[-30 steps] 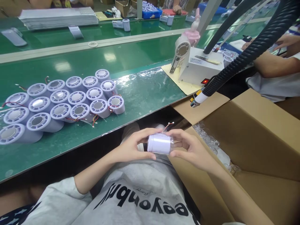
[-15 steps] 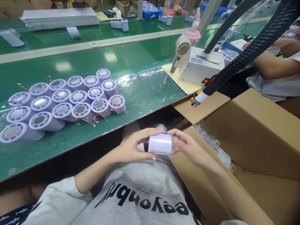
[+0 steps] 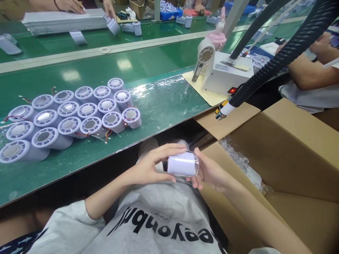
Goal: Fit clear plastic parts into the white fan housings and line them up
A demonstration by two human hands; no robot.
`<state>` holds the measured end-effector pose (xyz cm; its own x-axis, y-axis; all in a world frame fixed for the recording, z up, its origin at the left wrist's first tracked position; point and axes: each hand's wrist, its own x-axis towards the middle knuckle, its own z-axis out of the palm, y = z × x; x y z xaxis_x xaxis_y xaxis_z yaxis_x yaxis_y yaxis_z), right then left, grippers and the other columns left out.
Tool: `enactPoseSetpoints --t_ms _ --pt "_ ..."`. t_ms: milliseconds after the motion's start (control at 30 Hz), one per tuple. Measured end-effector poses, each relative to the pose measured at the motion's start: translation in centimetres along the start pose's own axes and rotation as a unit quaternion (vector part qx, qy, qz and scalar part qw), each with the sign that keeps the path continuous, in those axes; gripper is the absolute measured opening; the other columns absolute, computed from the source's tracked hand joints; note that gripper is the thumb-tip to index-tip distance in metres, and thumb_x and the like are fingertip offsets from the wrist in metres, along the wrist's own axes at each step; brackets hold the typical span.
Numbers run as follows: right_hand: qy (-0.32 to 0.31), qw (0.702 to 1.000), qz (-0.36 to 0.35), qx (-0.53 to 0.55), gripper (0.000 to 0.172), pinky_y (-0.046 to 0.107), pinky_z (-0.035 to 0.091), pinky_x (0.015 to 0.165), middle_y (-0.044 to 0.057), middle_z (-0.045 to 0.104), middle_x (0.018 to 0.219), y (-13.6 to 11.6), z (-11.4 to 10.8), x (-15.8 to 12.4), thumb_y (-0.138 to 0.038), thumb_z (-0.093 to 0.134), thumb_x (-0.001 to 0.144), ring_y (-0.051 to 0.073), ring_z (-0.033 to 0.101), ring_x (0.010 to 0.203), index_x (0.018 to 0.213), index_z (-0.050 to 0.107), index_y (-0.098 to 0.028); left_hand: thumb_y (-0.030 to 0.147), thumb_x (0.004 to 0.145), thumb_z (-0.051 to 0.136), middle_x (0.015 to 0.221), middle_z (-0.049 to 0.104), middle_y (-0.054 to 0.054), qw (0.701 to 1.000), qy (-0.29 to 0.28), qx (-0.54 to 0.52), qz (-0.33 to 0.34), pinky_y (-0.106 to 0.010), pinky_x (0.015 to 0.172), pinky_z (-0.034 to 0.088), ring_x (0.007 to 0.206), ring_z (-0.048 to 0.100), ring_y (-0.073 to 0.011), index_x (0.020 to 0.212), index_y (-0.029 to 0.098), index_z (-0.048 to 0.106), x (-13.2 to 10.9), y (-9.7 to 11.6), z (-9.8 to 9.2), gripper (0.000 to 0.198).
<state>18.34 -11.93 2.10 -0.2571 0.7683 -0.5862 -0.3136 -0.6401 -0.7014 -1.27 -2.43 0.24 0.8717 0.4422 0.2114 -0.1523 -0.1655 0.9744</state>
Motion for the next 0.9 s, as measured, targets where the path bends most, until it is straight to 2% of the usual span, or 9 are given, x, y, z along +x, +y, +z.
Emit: enactPoseSetpoints --t_ms 133,233,300,333,400,433,467,600,900 --pt "-0.021 0.999 0.026 -0.031 0.072 0.011 0.034 0.028 0.002 0.061 0.052 0.5 -0.3 0.1 -0.081 0.031 0.081 0.006 0.051 0.033 0.078 0.060 -0.016 0.020 0.071 0.078 0.133 0.053 -0.007 0.998 0.013 -0.025 -0.056 -0.034 0.100 0.049 0.124 0.052 -0.0242 0.131 0.031 0.054 -0.1 0.5 0.4 0.066" --pt "0.012 0.985 -0.121 -0.121 0.075 0.018 0.048 0.038 0.008 0.069 0.081 1.1 -0.9 0.0 -0.081 0.031 0.081 0.013 0.064 0.052 0.111 0.056 -0.018 0.023 0.075 0.075 0.131 0.053 -0.008 0.993 0.038 -0.054 -0.100 -0.032 0.096 0.051 0.115 0.057 -0.0223 0.132 0.028 0.052 -0.3 0.9 0.6 0.062" --pt "0.056 0.918 -0.297 -0.255 0.071 0.033 0.061 0.073 0.014 0.060 0.126 1.3 -1.3 -0.2 -0.071 0.053 0.080 0.023 0.067 0.098 0.131 0.044 -0.024 0.024 0.077 0.074 0.133 0.052 -0.008 0.990 0.049 -0.075 -0.114 -0.032 0.093 0.053 0.113 0.058 -0.0220 0.133 0.028 0.050 -0.4 1.0 0.6 0.060" --pt "0.067 0.861 -0.378 -0.333 0.065 0.041 0.055 0.091 0.013 0.049 0.141 1.3 -1.5 -0.4 -0.059 0.063 0.081 0.026 0.058 0.118 0.134 0.043 -0.028 0.025 0.078 0.072 0.132 0.053 -0.008 0.988 0.047 -0.089 -0.121 -0.031 0.088 0.055 0.109 0.060 -0.0215 0.133 0.029 0.049 -0.5 1.0 0.6 0.060" --pt "0.061 0.759 -0.465 -0.450 0.055 0.048 0.041 0.108 0.008 0.039 0.150 1.3 -1.8 -0.7 -0.032 0.070 0.084 0.028 0.042 0.135 0.134 0.047 -0.034 0.027 0.081 0.069 0.129 0.055 -0.008 0.983 0.028 -0.121 -0.137 -0.030 0.078 0.058 0.100 0.064 -0.0205 0.136 0.031 0.046 -0.6 0.9 0.5 0.059" --pt "0.052 0.743 -0.472 -0.472 0.053 0.048 0.041 0.109 0.006 0.041 0.149 1.3 -1.9 -0.8 -0.024 0.068 0.085 0.027 0.042 0.135 0.133 0.049 -0.035 0.027 0.082 0.069 0.130 0.055 -0.008 0.982 0.018 -0.128 -0.141 -0.030 0.077 0.058 0.099 0.064 -0.0209 0.137 0.031 0.045 -0.7 0.9 0.4 0.060" --pt "0.044 0.756 -0.461 -0.463 0.053 0.046 0.044 0.107 0.006 0.045 0.147 1.3 -1.9 -1.0 -0.021 0.067 0.085 0.026 0.046 0.132 0.134 0.050 -0.035 0.028 0.081 0.070 0.133 0.053 -0.008 0.982 0.010 -0.126 -0.138 -0.032 0.079 0.058 0.103 0.064 -0.0223 0.137 0.032 0.044 -0.7 0.9 0.4 0.062" --pt "0.033 0.886 -0.362 -0.289 0.054 0.033 0.059 0.086 0.003 0.062 0.128 1.4 -1.8 -1.3 -0.033 0.071 0.083 0.021 0.066 0.106 0.134 0.052 -0.037 0.022 0.076 0.075 0.147 0.043 -0.006 0.986 -0.013 -0.108 -0.129 -0.038 0.102 0.047 0.124 0.053 -0.0261 0.141 0.037 0.041 -0.8 1.1 0.2 0.074" --pt "0.070 0.928 -0.260 -0.256 0.055 0.034 0.059 0.081 0.002 0.070 0.116 1.8 -1.5 -0.8 -0.038 0.081 0.070 0.022 0.069 0.092 0.122 0.065 -0.032 0.027 0.080 0.071 0.118 0.062 -0.007 0.954 -0.026 -0.205 -0.219 -0.037 0.093 0.048 0.106 0.062 -0.0221 0.148 0.032 0.028 -1.0 -0.5 1.2 0.080"
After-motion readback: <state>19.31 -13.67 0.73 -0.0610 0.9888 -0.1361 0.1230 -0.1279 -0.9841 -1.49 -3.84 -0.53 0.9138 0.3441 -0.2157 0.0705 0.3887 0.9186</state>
